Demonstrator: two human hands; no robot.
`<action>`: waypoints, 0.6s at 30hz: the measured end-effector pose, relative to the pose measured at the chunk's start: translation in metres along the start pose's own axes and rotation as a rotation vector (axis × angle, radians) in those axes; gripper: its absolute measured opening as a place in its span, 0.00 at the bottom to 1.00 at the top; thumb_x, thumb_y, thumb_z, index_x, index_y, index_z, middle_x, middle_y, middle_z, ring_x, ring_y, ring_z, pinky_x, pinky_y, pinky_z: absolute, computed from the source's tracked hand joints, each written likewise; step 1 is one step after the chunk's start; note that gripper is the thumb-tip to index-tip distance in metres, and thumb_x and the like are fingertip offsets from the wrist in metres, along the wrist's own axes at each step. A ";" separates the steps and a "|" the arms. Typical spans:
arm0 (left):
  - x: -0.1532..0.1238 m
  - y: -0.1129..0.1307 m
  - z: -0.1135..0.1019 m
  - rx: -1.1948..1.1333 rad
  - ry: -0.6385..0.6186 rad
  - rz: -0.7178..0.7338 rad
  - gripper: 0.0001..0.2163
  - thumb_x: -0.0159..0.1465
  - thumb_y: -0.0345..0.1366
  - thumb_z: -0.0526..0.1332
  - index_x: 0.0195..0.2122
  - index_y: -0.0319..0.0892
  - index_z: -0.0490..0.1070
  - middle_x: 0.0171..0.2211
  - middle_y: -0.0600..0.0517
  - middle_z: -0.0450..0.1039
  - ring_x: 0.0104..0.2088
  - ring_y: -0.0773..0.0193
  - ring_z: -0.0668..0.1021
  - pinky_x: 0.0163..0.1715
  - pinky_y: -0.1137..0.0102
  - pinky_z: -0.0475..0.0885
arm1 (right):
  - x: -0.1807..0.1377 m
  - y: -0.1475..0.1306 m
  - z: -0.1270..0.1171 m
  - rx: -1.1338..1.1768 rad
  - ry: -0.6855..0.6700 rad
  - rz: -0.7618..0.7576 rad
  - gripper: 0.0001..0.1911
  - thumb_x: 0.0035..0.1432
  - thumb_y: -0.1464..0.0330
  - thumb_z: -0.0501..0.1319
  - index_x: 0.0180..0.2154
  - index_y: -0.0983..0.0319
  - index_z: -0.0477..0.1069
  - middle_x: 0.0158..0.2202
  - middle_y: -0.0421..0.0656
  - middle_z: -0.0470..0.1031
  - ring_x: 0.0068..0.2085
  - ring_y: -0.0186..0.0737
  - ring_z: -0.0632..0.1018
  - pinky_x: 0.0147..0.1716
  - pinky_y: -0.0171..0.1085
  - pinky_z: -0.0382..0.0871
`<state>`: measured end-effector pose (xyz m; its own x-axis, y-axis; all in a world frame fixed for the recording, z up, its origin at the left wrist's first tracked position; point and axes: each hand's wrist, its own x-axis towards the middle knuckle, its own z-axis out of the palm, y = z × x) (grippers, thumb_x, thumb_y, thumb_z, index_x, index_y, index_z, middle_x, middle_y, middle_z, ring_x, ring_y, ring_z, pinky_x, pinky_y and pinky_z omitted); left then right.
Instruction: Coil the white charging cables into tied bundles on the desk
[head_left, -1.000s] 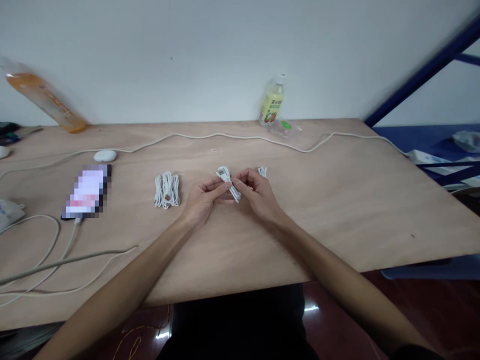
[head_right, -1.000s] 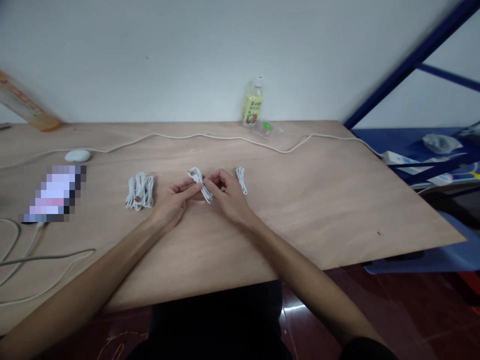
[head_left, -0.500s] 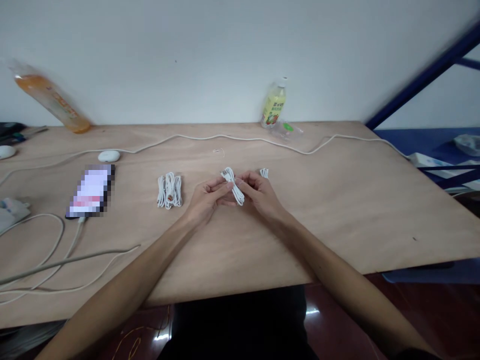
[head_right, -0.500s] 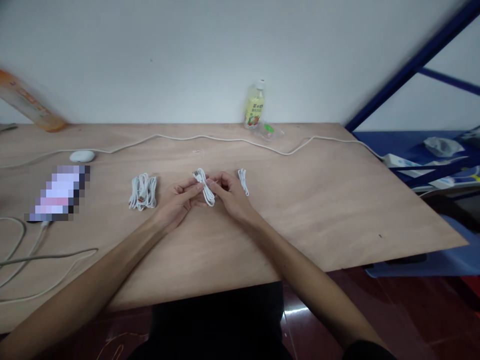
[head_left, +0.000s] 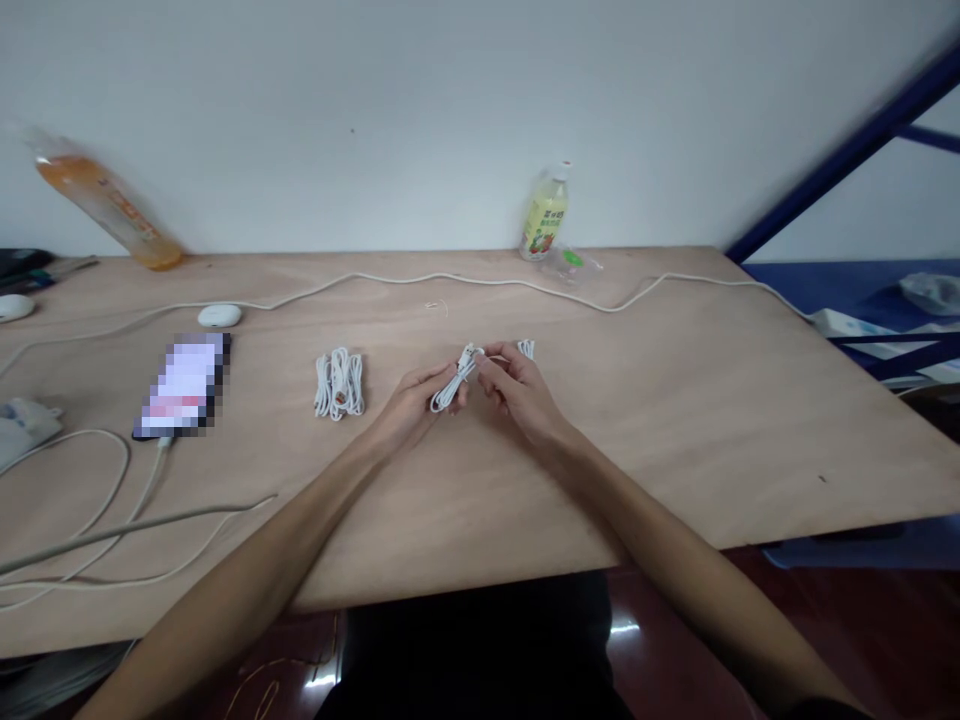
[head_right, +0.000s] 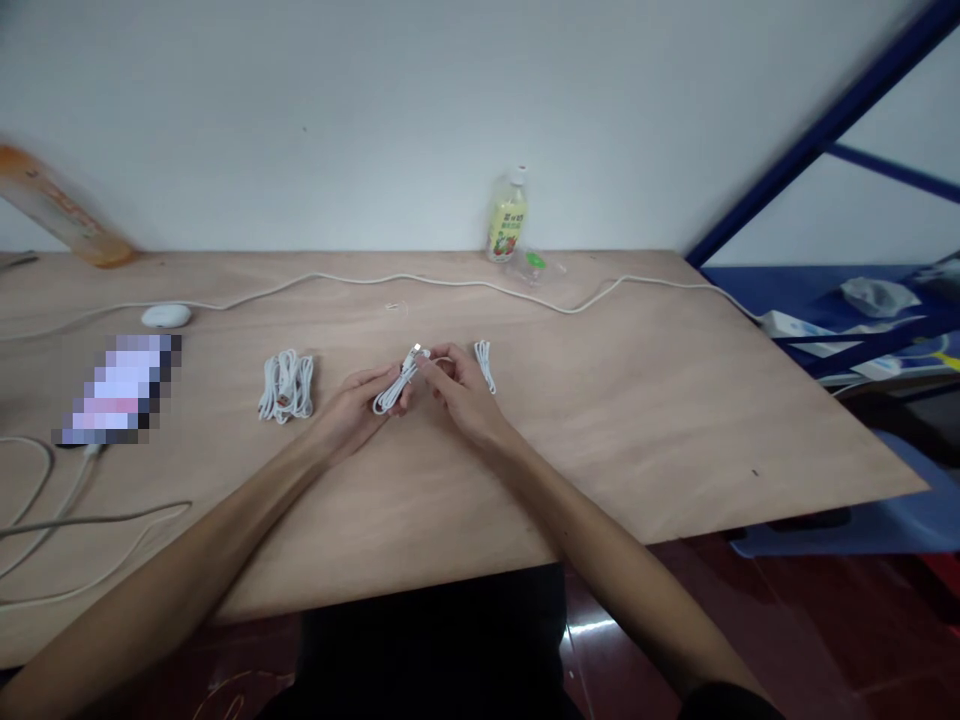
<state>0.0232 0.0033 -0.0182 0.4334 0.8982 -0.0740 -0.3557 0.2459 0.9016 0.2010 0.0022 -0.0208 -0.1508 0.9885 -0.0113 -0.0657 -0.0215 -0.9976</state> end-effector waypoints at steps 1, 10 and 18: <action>0.000 0.000 -0.001 -0.003 -0.009 -0.005 0.17 0.62 0.48 0.76 0.31 0.37 0.80 0.24 0.52 0.73 0.25 0.68 0.67 0.27 0.70 0.62 | 0.000 0.000 0.001 0.007 0.000 0.007 0.30 0.54 0.40 0.73 0.41 0.56 0.72 0.23 0.30 0.64 0.22 0.31 0.63 0.21 0.33 0.54; 0.000 -0.006 -0.005 0.056 -0.009 -0.039 0.29 0.62 0.51 0.76 0.59 0.39 0.79 0.22 0.57 0.70 0.21 0.70 0.65 0.23 0.72 0.56 | -0.001 -0.001 0.001 0.080 -0.043 0.058 0.31 0.51 0.41 0.76 0.41 0.58 0.75 0.24 0.32 0.68 0.22 0.29 0.64 0.20 0.32 0.53; 0.001 -0.008 -0.005 0.386 0.104 0.152 0.19 0.58 0.52 0.78 0.35 0.40 0.82 0.30 0.50 0.82 0.31 0.61 0.81 0.37 0.66 0.76 | 0.002 -0.001 0.003 0.098 0.083 -0.007 0.30 0.45 0.42 0.78 0.32 0.57 0.70 0.20 0.30 0.65 0.20 0.29 0.62 0.18 0.33 0.56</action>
<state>0.0221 0.0045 -0.0278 0.3070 0.9505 0.0472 -0.0643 -0.0287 0.9975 0.1978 0.0039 -0.0199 -0.0681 0.9976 -0.0136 -0.1632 -0.0246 -0.9863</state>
